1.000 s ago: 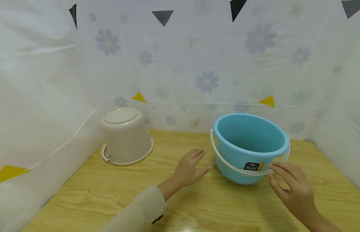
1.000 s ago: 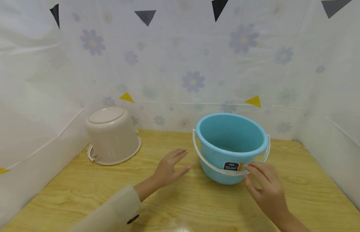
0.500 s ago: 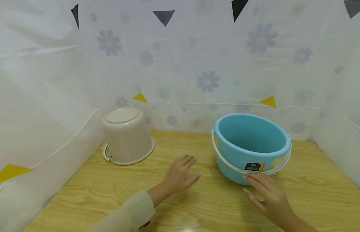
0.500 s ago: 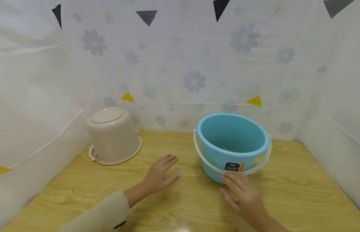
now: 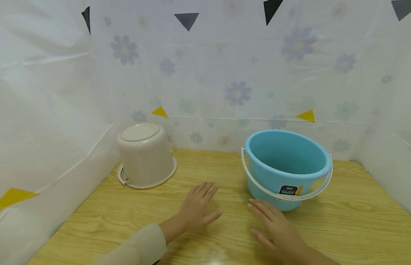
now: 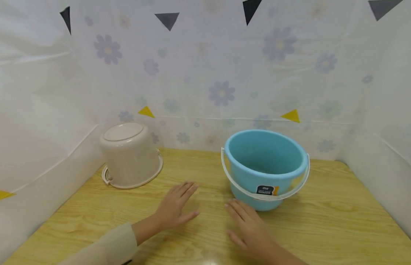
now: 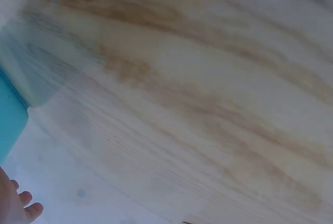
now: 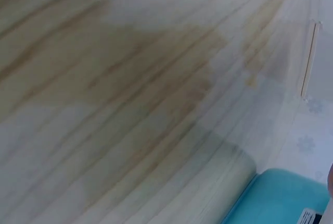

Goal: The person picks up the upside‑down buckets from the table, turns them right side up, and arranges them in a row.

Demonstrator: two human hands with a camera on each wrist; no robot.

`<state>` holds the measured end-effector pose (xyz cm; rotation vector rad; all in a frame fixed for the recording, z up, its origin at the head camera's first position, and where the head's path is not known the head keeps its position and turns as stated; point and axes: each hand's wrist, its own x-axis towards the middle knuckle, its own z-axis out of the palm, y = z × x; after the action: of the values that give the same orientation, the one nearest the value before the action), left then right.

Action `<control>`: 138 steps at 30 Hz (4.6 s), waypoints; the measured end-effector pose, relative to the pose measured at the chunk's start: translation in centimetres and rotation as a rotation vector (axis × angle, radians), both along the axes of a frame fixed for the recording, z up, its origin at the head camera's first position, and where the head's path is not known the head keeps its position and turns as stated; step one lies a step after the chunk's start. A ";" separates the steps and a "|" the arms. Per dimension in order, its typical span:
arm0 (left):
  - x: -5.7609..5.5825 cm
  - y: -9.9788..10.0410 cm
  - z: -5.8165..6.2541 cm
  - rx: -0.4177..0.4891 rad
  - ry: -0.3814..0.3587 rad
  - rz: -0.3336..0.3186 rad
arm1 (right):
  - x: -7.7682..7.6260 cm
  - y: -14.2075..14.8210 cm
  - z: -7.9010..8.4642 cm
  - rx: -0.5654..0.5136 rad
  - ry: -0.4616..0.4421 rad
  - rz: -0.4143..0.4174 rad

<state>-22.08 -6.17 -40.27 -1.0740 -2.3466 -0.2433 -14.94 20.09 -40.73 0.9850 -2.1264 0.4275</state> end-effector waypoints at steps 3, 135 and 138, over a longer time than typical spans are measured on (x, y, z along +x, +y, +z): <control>0.3 -0.4 0.0 -0.079 -0.061 0.062 | -0.2 -0.6 -0.3 0.051 -0.031 -0.044; 0.0 -12.3 -2.5 0.022 -0.636 0.316 | -11.1 -15.1 -1.1 0.230 -0.781 -0.042; 0.3 -12.0 -2.4 0.029 -0.638 0.306 | -11.1 -15.2 -1.1 0.234 -0.776 -0.034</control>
<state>-21.80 -18.21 -42.65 -0.6640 -3.0146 -0.5682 -26.01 4.86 -41.79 1.0089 -2.9379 0.6258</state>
